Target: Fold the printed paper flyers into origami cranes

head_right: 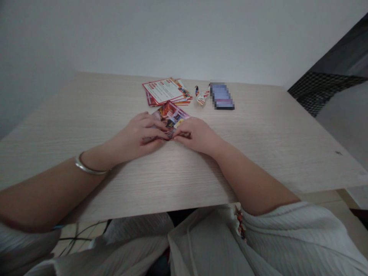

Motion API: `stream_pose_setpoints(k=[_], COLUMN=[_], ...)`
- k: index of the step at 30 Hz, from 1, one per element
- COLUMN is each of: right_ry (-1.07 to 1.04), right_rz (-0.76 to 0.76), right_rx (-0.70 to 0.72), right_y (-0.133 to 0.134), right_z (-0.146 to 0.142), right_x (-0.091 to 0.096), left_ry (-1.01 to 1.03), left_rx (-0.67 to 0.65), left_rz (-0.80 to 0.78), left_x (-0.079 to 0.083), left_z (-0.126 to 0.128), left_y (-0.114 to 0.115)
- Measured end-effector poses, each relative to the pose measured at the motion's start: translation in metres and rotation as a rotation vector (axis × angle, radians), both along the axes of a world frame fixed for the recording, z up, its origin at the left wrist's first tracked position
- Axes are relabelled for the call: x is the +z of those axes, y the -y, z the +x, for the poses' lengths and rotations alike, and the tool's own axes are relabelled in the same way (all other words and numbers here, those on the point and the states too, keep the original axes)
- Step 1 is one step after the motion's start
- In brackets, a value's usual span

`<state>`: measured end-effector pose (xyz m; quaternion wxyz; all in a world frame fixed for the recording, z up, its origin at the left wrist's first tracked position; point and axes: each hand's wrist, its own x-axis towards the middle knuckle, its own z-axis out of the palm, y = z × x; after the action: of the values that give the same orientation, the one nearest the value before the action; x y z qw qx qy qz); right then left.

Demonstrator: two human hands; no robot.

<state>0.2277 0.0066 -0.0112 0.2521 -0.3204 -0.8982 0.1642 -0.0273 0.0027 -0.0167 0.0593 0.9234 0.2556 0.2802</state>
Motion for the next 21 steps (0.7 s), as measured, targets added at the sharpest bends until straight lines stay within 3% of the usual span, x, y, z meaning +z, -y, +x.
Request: stream_pose_setpoints(k=[3, 6, 12, 21], right_ry=[0.013, 0.041, 0.103, 0.065], right_rz=[0.094, 0.191, 0.028, 0.082], right_rx=[-0.009, -0.112, -0.189, -0.12], right_y=[-0.004, -0.008, -0.014, -0.021], right_z=[0.008, 0.019, 0.032, 0.036], right_x=[-0.003, -0.007, -0.014, -0.017], left_ry=[-0.066, -0.098, -0.143, -0.177], left_rx=[-0.004, 0.002, 0.025, -0.04], left_rz=[-0.005, -0.044, -0.103, -0.215], left_x=[0.0, 0.001, 0.001, 0.006], left_z=[0.0, 0.001, 0.001, 0.003], left_y=[0.0, 0.0, 0.001, 0.005])
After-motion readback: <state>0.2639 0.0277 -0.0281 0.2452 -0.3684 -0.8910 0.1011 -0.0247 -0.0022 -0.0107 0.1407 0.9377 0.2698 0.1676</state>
